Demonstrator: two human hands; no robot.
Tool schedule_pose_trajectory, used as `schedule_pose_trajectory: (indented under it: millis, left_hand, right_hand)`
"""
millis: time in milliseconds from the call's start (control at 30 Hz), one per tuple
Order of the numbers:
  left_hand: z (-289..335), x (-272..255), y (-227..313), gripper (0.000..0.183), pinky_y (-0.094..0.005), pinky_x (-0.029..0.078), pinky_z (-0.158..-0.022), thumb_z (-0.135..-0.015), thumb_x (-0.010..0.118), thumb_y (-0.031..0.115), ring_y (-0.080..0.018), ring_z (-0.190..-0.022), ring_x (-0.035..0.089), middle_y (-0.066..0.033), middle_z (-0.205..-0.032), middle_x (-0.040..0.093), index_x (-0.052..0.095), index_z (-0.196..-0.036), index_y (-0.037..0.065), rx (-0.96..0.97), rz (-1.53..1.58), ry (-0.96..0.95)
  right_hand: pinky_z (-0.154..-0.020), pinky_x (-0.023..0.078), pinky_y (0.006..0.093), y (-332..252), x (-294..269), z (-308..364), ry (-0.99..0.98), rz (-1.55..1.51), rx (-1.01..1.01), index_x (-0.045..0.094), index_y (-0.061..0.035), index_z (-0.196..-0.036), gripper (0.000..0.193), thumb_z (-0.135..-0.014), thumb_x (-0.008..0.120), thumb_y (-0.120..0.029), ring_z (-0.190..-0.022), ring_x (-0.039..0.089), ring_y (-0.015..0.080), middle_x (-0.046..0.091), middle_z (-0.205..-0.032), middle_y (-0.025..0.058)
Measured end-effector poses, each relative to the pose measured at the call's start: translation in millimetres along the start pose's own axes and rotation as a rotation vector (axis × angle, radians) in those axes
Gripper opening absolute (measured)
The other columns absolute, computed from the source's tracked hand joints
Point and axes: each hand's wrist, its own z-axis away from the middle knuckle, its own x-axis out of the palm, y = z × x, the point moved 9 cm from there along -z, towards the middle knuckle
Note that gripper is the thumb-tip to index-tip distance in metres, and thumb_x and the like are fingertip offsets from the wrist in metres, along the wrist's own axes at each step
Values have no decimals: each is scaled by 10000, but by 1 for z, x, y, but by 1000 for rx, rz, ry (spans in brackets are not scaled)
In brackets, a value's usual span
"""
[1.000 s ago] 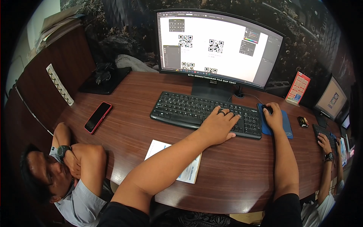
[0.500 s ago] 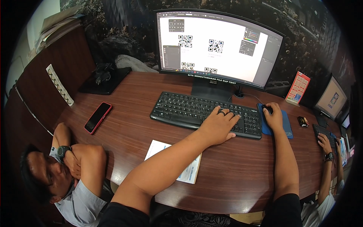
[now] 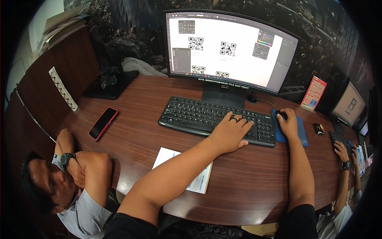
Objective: The recorder uses a graphic design software on a computer to arrange QR codes and layouts.
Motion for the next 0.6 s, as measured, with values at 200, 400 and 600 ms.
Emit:
schedule_pose_trajectory:
  millis: [200,400,600]
  left_hand:
    - [-1,0,1,708,-521,285,-1216,-956,658,466,-314,-1415,455,-142,-1437,570,458,-1510,72,6,-5,9]
    - [-1,0,0,705,-520,283,-1216,-958,653,472,-314,-1420,451,-143,-1441,568,460,-1507,72,7,-12,13]
    - [0,0,-1,710,-523,288,-1212,-953,664,461,-322,-1400,471,-139,-1423,579,462,-1505,62,-7,4,9]
  right_hand:
    - [-930,513,411,2,0,0,-4,8,6,704,-17,-1067,262,-857,765,-161,-1069,648,352,649,-1141,158]
    - [-936,510,412,-2,-2,-1,11,21,10,696,-25,-1088,269,-865,756,-161,-1086,644,352,646,-1151,153]
    - [-941,509,417,-3,-2,1,1,43,28,683,-37,-1107,268,-884,734,-177,-1100,642,357,640,-1160,147]
